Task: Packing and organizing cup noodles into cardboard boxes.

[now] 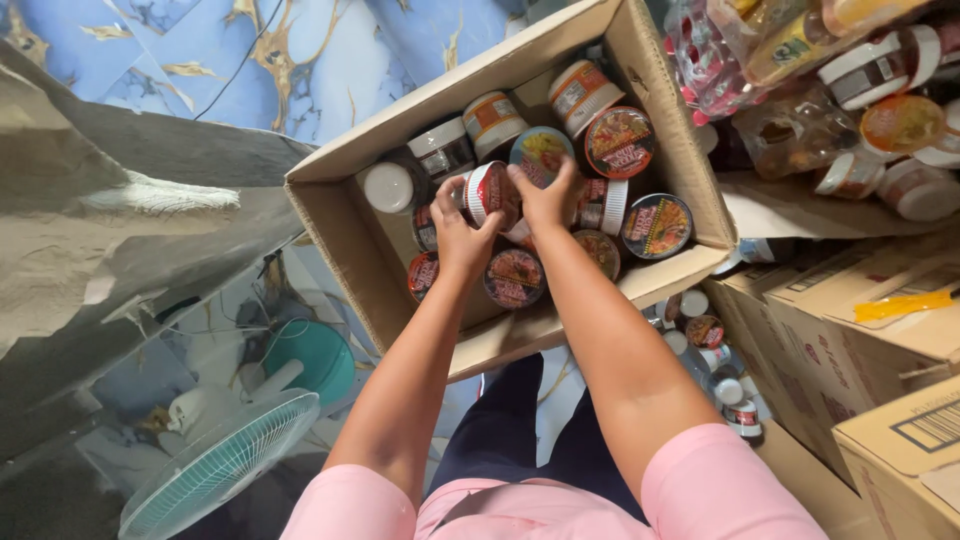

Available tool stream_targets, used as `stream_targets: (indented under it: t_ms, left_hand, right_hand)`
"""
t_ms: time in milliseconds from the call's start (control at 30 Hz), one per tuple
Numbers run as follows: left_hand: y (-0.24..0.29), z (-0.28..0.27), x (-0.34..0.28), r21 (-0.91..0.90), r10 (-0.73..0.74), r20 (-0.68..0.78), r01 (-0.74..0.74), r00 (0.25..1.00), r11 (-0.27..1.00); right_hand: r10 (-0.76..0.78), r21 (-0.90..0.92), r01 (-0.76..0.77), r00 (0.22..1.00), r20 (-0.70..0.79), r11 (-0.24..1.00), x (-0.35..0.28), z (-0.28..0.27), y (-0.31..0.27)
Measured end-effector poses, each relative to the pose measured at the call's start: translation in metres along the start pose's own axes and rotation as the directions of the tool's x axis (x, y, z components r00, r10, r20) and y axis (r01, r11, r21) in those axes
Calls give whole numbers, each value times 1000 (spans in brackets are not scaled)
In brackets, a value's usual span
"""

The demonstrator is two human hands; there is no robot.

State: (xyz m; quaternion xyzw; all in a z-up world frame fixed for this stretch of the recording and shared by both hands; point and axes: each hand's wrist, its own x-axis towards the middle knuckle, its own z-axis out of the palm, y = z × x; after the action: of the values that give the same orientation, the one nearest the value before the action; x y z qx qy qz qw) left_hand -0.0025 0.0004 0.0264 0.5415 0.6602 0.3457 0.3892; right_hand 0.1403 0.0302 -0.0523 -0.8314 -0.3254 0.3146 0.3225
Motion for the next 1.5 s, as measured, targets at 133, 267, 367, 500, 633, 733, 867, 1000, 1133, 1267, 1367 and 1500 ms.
stream_targets:
  t_ms: [133, 267, 367, 500, 633, 733, 867, 1000, 1133, 1267, 1367, 1500]
  left_hand:
    - [-15, 2, 1, 21, 27, -43, -26, 999, 999]
    - [-20, 5, 2, 133, 63, -109, -48, 992, 990]
    - [-24, 3, 3, 193, 41, -155, -11, 987, 981]
    - [-21, -4, 9, 203, 2, -150, 29, 989, 979]
    - [-17, -6, 3, 126, -3, -143, 21, 990, 992]
    - [-19, 1, 5, 32, -45, -136, 50, 990, 998]
    - [-11, 13, -2, -82, 90, -163, -105, 982, 991]
    - [42, 22, -19, -275, 33, -92, -57, 995, 960]
    - [130, 30, -50, -560, -57, 113, 111, 992, 821]
    - [202, 52, -88, -835, 209, 185, 42, 960, 549]
    - [275, 59, -134, -823, 202, 277, 124, 939, 554]
    - [354, 76, -206, -807, 329, 350, 105, 877, 581]
  right_hand:
    - [-13, 269, 41, 994, -107, 962, 12, 7, 6]
    - [-108, -95, 98, 988, -107, 991, 10, -5, -11]
    - [-196, -213, 182, 980, -45, 960, 12, -5, -1]
    - [-188, -315, 206, 978, 86, 926, 2, -19, -9]
    - [-288, -272, 273, 958, -15, 923, -19, -33, -8]
    - [-447, -276, 411, 890, -84, 869, -28, -53, -18]
    - [-442, -194, 410, 880, -171, 891, -55, -98, -26]
    - [-488, -130, 470, 831, -267, 873, -79, -167, -44]
    - [-553, -223, 507, 740, -383, 832, -103, -256, -67]
    - [-618, -225, 592, 627, -475, 774, -125, -346, -79]
    - [-643, -268, 615, 536, -547, 741, -151, -416, -82]
    - [-632, -288, 618, 454, -628, 731, -189, -513, -65]
